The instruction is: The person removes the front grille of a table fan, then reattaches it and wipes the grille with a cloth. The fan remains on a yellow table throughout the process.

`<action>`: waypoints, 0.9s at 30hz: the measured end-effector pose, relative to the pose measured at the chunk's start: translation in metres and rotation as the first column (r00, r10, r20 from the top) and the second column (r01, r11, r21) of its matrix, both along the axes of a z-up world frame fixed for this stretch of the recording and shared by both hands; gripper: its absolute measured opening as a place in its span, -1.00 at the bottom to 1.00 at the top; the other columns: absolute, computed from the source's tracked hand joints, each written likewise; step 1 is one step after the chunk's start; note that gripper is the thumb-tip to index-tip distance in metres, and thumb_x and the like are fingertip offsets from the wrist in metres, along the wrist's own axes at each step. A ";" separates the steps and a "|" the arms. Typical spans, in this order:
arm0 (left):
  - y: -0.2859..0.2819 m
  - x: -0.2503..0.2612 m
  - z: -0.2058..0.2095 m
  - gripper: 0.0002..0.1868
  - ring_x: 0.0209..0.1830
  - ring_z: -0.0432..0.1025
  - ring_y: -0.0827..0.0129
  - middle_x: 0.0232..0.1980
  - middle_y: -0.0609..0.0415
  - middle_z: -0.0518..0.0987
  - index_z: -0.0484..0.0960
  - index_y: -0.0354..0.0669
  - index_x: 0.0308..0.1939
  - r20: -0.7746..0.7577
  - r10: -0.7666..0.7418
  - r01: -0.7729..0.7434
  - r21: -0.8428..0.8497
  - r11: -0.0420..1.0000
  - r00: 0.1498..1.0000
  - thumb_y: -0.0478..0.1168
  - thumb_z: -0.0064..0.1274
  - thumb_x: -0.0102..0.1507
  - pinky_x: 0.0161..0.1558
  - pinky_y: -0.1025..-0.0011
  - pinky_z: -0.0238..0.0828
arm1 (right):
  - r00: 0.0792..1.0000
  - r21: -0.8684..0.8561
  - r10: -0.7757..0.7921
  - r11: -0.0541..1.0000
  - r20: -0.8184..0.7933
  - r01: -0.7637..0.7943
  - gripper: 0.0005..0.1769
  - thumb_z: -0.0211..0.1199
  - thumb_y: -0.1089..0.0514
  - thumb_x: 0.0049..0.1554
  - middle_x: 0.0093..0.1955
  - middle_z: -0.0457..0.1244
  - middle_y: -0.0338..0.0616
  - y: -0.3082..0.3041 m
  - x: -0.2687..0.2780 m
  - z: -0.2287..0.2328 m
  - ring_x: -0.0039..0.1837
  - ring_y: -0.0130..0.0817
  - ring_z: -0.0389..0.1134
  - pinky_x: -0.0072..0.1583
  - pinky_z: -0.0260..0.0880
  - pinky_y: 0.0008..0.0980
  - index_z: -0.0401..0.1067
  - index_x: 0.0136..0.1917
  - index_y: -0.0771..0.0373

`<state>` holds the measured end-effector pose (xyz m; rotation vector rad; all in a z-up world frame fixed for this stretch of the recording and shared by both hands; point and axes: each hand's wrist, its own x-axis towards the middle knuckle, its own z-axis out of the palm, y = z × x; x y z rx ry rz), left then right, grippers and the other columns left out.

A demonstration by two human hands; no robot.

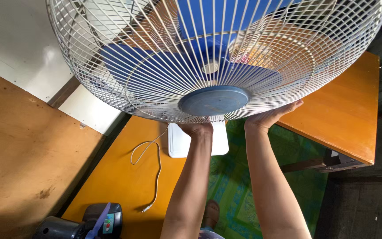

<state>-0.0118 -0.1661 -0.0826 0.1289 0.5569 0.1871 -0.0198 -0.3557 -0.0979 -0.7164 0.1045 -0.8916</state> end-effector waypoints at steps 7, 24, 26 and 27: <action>-0.009 -0.008 0.015 -0.36 0.36 0.38 0.30 0.29 0.18 0.55 0.50 0.17 0.28 -0.084 -0.095 0.093 -0.035 0.995 0.992 0.30 -0.39 0.29 0.33 0.01 0.30 | 0.994 -0.009 -0.093 0.996 -0.062 0.092 0.18 -0.23 -0.73 0.08 0.78 -0.50 -0.19 0.002 0.001 -0.005 0.76 0.03 -0.41 0.67 -0.27 0.22 -0.59 0.69 -0.21; -0.032 -0.033 0.011 -0.09 0.39 0.25 0.08 0.44 -0.06 0.28 0.12 0.00 0.54 -0.051 -0.357 0.342 -0.187 0.921 0.933 0.51 -0.49 0.33 0.39 -0.09 0.02 | 0.998 0.079 -0.067 0.995 -0.007 0.068 0.13 -0.23 -0.65 0.17 0.78 -0.43 -0.12 0.012 0.009 -0.006 0.75 0.01 -0.35 0.66 -0.29 0.08 -0.45 0.72 -0.01; -0.032 -0.052 0.008 -0.07 0.35 0.27 0.13 0.48 -0.07 0.24 0.01 0.04 0.60 -0.102 -0.466 0.450 -0.148 0.881 0.879 0.51 -0.51 0.33 0.41 -0.07 0.01 | 0.996 0.071 -0.088 0.993 -0.031 0.090 0.11 -0.24 -0.61 0.22 0.78 -0.37 -0.06 0.014 0.009 -0.003 0.75 0.02 -0.30 0.65 -0.28 0.02 -0.36 0.72 0.10; -0.028 -0.062 0.008 -0.12 0.27 0.34 0.18 0.48 -0.07 0.28 0.03 0.06 0.60 -0.092 -0.519 0.508 -0.117 0.853 0.850 0.43 -0.46 0.33 0.39 -0.04 0.11 | 0.994 0.068 -0.098 0.993 -0.040 0.101 0.10 -0.24 -0.60 0.24 0.78 -0.34 -0.03 0.015 0.010 -0.001 0.74 0.03 -0.28 0.65 -0.27 -0.01 -0.32 0.72 0.16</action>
